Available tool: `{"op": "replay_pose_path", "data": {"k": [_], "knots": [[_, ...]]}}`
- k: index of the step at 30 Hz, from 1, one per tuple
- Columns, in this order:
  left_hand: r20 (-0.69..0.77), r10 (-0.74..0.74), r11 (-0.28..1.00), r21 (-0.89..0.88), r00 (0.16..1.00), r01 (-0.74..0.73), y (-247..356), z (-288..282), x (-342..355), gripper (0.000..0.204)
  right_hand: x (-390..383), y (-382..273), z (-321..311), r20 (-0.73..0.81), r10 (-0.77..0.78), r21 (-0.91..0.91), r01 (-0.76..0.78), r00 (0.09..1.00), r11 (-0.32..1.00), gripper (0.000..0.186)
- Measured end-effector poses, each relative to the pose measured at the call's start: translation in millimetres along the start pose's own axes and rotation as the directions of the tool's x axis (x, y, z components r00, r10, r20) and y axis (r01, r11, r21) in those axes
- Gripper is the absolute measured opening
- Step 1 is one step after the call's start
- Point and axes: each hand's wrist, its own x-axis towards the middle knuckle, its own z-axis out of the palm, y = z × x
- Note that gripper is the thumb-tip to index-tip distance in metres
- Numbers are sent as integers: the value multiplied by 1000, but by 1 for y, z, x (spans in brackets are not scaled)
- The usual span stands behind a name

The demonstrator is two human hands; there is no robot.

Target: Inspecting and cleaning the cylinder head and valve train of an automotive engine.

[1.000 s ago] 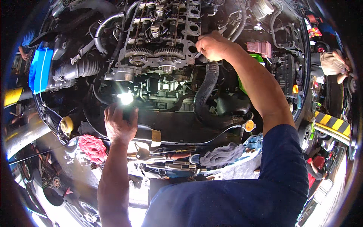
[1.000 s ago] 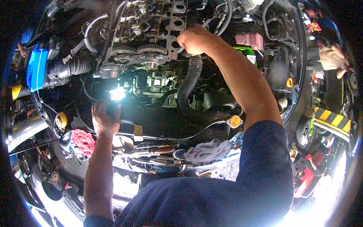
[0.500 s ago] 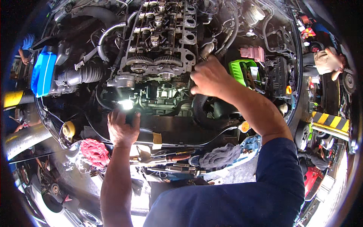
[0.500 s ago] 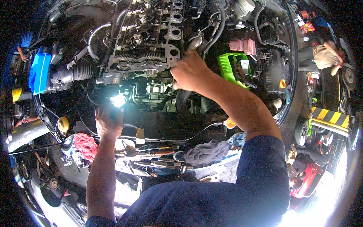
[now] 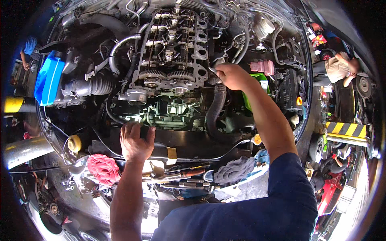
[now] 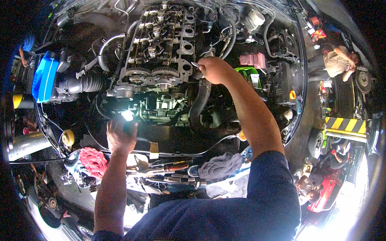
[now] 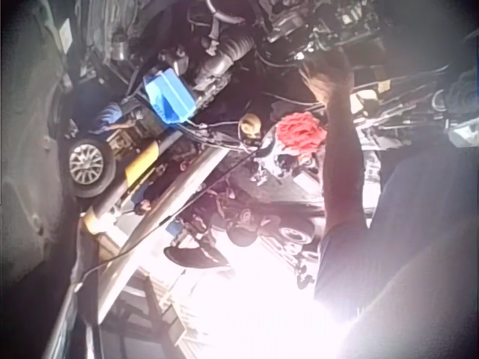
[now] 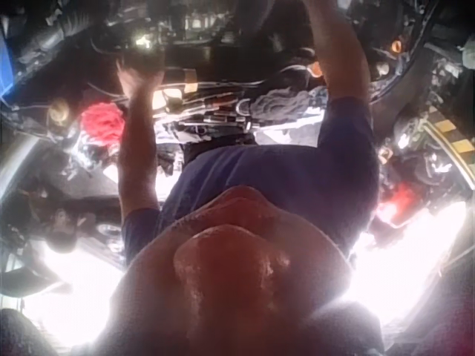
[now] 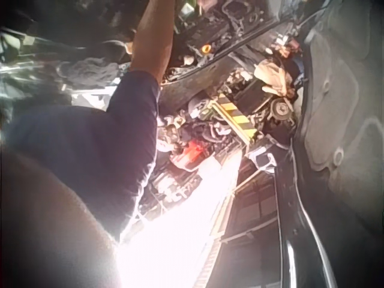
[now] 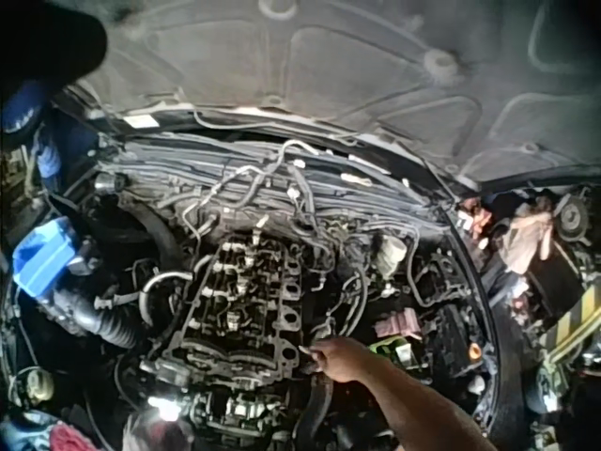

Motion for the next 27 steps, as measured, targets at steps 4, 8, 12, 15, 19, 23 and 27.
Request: {"op": "replay_pose_path", "data": {"k": [4,8,12,15,19,23,27], "knots": [[15,-19,1000,-19,1000,19,-2,1,0,33,36,14,21,-31,34,108,-30,999,994,31],[24,-6,1000,3,1000,6,-4,2,0,34,52,16,35,62,19,65,-23,998,998,29],[50,-51,999,-6,997,51,-4,2,-1,36,55,11,36,-19,25,85,-23,1000,996,28],[54,-63,998,-18,997,64,-3,1,-1,37,60,6,25,63,77,-45,-74,995,996,26],[48,-65,998,-9,997,65,-3,1,0,37,69,-12,9,119,77,-291,-39,990,956,31],[40,-59,998,-21,997,60,-4,2,0,37,82,-35,-12,284,156,-418,-24,946,908,28],[58,-65,997,-43,996,68,-6,2,-1,37,87,-45,-13,318,236,-408,-92,918,908,26]]}}
